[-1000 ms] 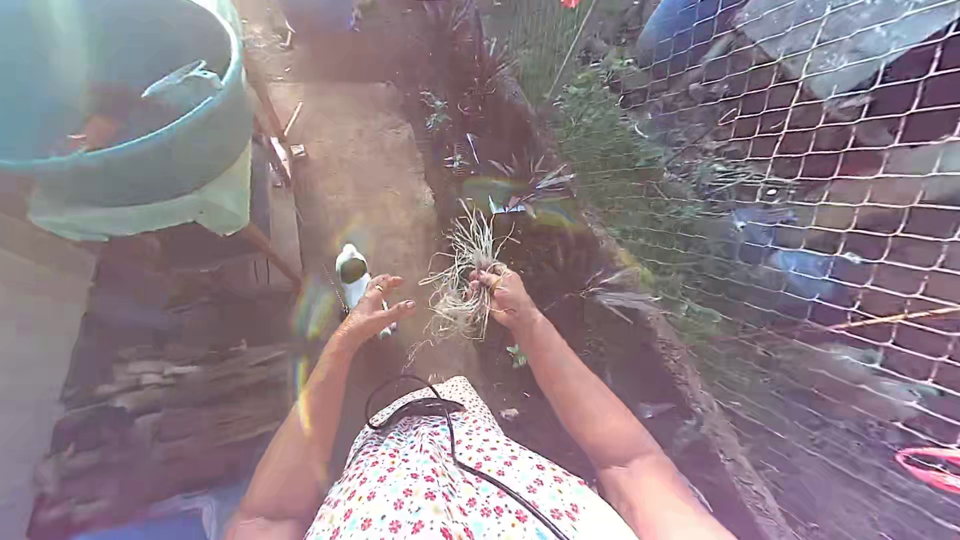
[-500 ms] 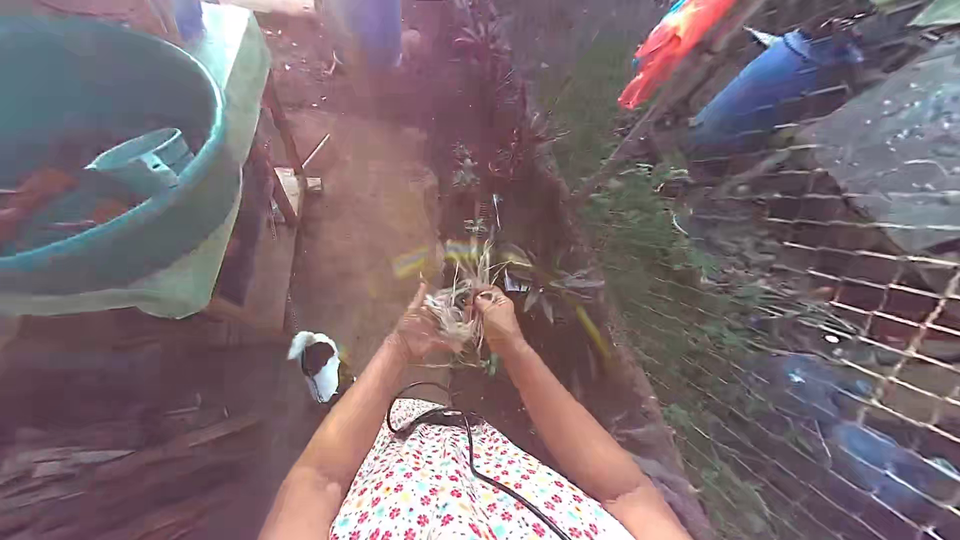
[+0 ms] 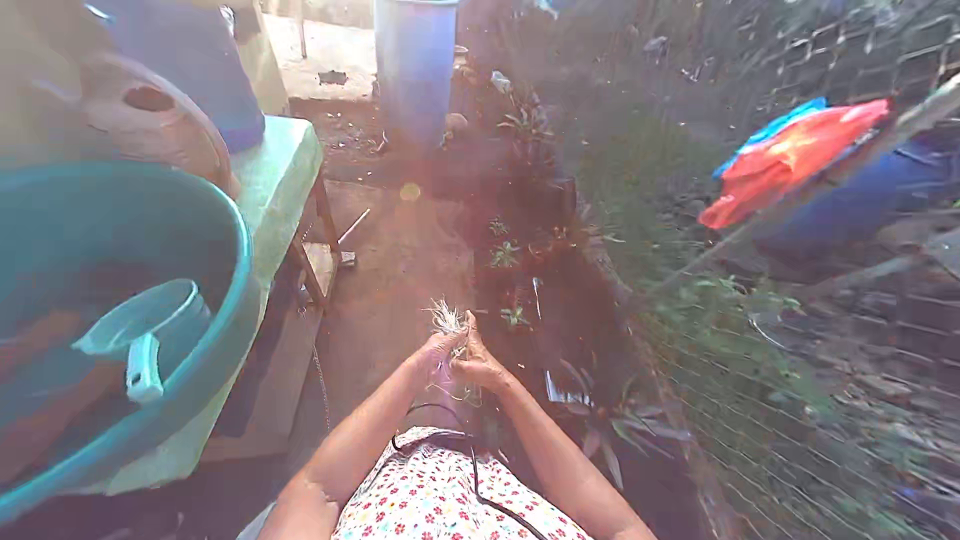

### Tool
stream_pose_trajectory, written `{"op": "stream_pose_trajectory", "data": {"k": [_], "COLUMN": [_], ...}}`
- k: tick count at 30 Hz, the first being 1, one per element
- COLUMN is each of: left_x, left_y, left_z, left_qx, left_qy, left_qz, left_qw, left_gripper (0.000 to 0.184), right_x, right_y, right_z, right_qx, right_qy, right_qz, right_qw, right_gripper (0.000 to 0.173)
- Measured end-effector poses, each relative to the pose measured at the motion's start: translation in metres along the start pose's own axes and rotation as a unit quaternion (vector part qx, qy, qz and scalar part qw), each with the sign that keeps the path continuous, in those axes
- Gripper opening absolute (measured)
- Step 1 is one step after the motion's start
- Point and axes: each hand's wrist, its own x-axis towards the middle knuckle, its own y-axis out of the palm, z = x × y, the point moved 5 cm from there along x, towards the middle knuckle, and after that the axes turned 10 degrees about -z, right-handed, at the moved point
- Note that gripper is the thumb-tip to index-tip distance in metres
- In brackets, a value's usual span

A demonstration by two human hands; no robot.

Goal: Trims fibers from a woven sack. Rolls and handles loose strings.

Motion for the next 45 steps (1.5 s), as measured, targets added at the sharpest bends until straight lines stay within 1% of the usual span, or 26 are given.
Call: {"op": "stream_pose_trajectory", "data": {"k": [2, 4, 6, 8, 10, 11, 12, 15, 16, 18, 20, 21, 24, 26, 27, 29, 32, 33, 34, 35, 37, 38, 39, 40, 43, 45], "left_x": [0.027, 0.053, 0.081, 0.107, 0.137, 0.156, 0.174, 0.232, 0.25, 0.277, 0.293, 0.297, 0.324, 0.35, 0.363, 0.394, 0.44, 0.458, 0.477, 0.497, 0.537, 0.556, 0.573, 0.59, 0.64, 0.671], "left_y": [-0.015, -0.033, -0.05, -0.063, -0.07, -0.071, -0.068, -0.045, -0.034, -0.012, 0.007, 0.014, 0.017, 0.008, 0.003, -0.005, -0.021, -0.03, -0.04, -0.051, -0.069, -0.075, -0.082, -0.09, -0.12, -0.145], "left_z": [-0.036, -0.071, -0.101, -0.131, -0.161, -0.175, -0.192, -0.238, -0.254, -0.286, -0.328, -0.349, -0.408, -0.445, -0.462, -0.493, -0.537, -0.55, -0.563, -0.579, -0.61, -0.626, -0.642, -0.658, -0.707, -0.739], "left_qx": [0.078, 0.186, 0.297, 0.387, 0.465, 0.509, 0.551, 0.638, 0.655, 0.694, 0.724, 0.731, 0.751, 0.737, 0.725, 0.695, 0.626, 0.593, 0.554, 0.506, 0.39, 0.33, 0.271, 0.222, 0.141, 0.122], "left_qy": [0.02, 0.026, 0.028, 0.039, 0.056, 0.068, 0.072, 0.084, 0.091, 0.095, 0.105, 0.113, 0.136, 0.172, 0.195, 0.258, 0.406, 0.447, 0.475, 0.484, 0.458, 0.441, 0.433, 0.437, 0.481, 0.51], "left_qz": [-0.01, -0.014, -0.008, 0.005, 0.013, 0.023, 0.034, 0.071, 0.083, 0.1, 0.108, 0.108, 0.079, 0.054, 0.039, 0.004, -0.026, -0.025, -0.023, -0.028, -0.056, -0.074, -0.095, -0.117, -0.163, -0.226], "left_qw": [0.997, 0.982, 0.954, 0.921, 0.883, 0.858, 0.831, 0.762, 0.745, 0.707, 0.674, 0.664, 0.642, 0.651, 0.66, 0.671, 0.665, 0.67, 0.684, 0.713, 0.797, 0.831, 0.854, 0.864, 0.85, 0.821], "left_gripper": [0.027, 0.021, 0.02, 0.022, 0.024, 0.026, 0.028, 0.032, 0.033, 0.035, 0.036, 0.036, 0.039, 0.04, 0.041, 0.038, 0.034, 0.032, 0.031, 0.032, 0.029, 0.027, 0.024, 0.021, 0.015, 0.016], "right_x": [0.034, 0.07, 0.107, 0.15, 0.194, 0.216, 0.237, 0.302, 0.327, 0.377, 0.431, 0.455, 0.508, 0.543, 0.563, 0.605, 0.67, 0.695, 0.721, 0.751, 0.804, 0.827, 0.848, 0.868, 0.933, 0.982], "right_y": [-0.01, -0.03, -0.056, -0.081, -0.102, -0.11, -0.114, -0.108, -0.105, -0.106, -0.113, -0.116, -0.121, -0.118, -0.115, -0.109, -0.102, -0.098, -0.094, -0.09, -0.081, -0.079, -0.076, -0.073, -0.062, -0.055], "right_z": [0.02, 0.03, 0.031, 0.027, 0.032, 0.041, 0.052, 0.074, 0.079, 0.086, 0.096, 0.1, 0.12, 0.134, 0.137, 0.142, 0.161, 0.166, 0.17, 0.173, 0.181, 0.185, 0.191, 0.195, 0.199, 0.197], "right_qx": [0.066, 0.103, 0.132, 0.119, 0.051, 0.002, -0.044, -0.139, -0.175, -0.24, -0.27, -0.261, -0.136, -0.072, -0.062, -0.072, -0.141, -0.138, -0.106, -0.043, 0.079, 0.114, 0.136, 0.153, 0.198, 0.223], "right_qy": [0.004, 0.006, 0.02, 0.036, 0.025, 0.002, -0.037, -0.207, -0.24, -0.258, -0.238, -0.233, -0.243, -0.207, -0.184, -0.185, -0.166, -0.167, -0.17, -0.177, -0.156, -0.138, -0.123, -0.116, -0.102, -0.1], "right_qz": [0.038, 0.083, 0.101, 0.106, 0.079, 0.066, 0.065, 0.103, 0.119, 0.159, 0.216, 0.247, 0.3, 0.31, 0.307, 0.269, 0.196, 0.169, 0.141, 0.114, 0.082, 0.073, 0.071, 0.085, 0.16, 0.229], "right_qw": [0.997, 0.991, 0.986, 0.987, 0.995, 0.998, 0.996, 0.963, 0.947, 0.922, 0.908, 0.904, 0.913, 0.925, 0.932, 0.942, 0.956, 0.962, 0.97, 0.977, 0.981, 0.981, 0.98, 0.978, 0.962, 0.942], "right_gripper": [0.115, 0.106, 0.089, 0.074, 0.068, 0.071, 0.077, 0.097, 0.102, 0.109, 0.107, 0.102, 0.083, 0.066, 0.061, 0.051, 0.035, 0.033, 0.033, 0.035, 0.04, 0.042, 0.042, 0.041, 0.033, 0.024]}}
